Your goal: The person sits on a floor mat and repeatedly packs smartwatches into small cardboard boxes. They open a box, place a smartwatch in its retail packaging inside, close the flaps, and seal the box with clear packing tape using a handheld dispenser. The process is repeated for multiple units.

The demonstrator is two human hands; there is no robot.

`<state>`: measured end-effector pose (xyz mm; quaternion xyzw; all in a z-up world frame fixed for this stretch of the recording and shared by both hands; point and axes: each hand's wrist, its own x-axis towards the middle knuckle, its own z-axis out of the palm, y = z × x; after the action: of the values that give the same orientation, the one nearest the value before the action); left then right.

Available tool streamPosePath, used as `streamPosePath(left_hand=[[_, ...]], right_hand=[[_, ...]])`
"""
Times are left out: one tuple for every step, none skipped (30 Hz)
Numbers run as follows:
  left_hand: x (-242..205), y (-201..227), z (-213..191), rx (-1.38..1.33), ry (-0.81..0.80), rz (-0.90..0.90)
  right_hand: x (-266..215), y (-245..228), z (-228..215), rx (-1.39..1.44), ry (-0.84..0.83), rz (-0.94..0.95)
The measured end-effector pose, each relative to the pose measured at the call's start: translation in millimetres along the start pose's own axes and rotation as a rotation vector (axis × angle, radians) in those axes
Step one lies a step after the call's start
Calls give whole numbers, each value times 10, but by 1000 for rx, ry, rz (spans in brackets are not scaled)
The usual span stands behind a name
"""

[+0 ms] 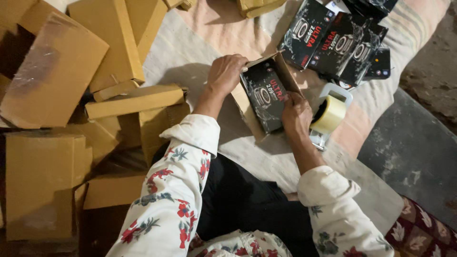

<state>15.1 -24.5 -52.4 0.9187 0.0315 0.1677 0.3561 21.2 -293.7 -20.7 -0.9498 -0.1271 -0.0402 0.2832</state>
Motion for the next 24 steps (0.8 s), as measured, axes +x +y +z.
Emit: streamPosePath(left_hand=[[-15, -5, 8, 21, -5, -18], [-17, -18, 10, 42, -10, -37], [4, -32, 7, 69, -11, -51], [15, -38, 12, 47, 34, -21], [-25, -47, 22, 19, 68, 0], [-82, -47, 37, -8, 103, 21], [-84, -26, 67, -31, 108, 10], [-104, 5, 94, -53, 112, -1], [-58, -17, 55, -63, 123, -1], [20, -46, 11, -10, 59, -38], [-8, -35, 24, 34, -9, -88], [-20, -29, 36, 78, -77, -137], [-48, -24, 38, 50, -83, -133], [-80, -13, 41, 22, -90, -129], [-72, 3, 45, -8, -93, -120], [-99, 30, 50, -28, -107, -97], [-85, 47, 33, -45, -117, -73], [-77, 64, 11, -63, -126, -50], [-68, 88, 4, -33, -176, -73], [-46, 104, -7, -3, -225, -97], [-58, 125, -12, 28, -275, -123], [-26, 138, -16, 32, -292, -114], [-38, 163, 2, 30, -316, -111], [-68, 195, 25, 28, -341, -107]], right_hand=[[10, 35, 48, -60, 26, -30], [20, 62, 95, -120, 52, -61], [33, 68, 155, -175, 83, -95], [76, 77, 171, -173, 87, -96], [51, 67, 188, -175, 80, -90], [3, 42, 191, -177, 73, -84], [-14, 20, 151, -200, 38, -77], [-75, -41, 140, -222, 4, -70], [-56, -158, 171, -232, -19, -68], [-58, -273, 192, -304, -39, -116], [-141, -340, 193, -385, -72, -163], [-165, -380, 176, -466, -105, -210], [-203, -419, 173, -452, -147, -194], [-213, -440, 166, -438, -189, -178], [-190, -443, 155, -427, -226, -161], [-205, -436, 140, -413, -243, -166], [-166, -430, 121, -397, -257, -174], [-140, -433, 115, -381, -272, -182], [-135, -422, 88, -383, -303, -145], [-134, -410, 58, -384, -335, -108], [-177, -403, 31, -384, -369, -72], [-220, -394, -5, -381, -260, -138], [-314, -375, -59, -382, -160, -199], [-424, -355, -121, -382, -60, -260]])
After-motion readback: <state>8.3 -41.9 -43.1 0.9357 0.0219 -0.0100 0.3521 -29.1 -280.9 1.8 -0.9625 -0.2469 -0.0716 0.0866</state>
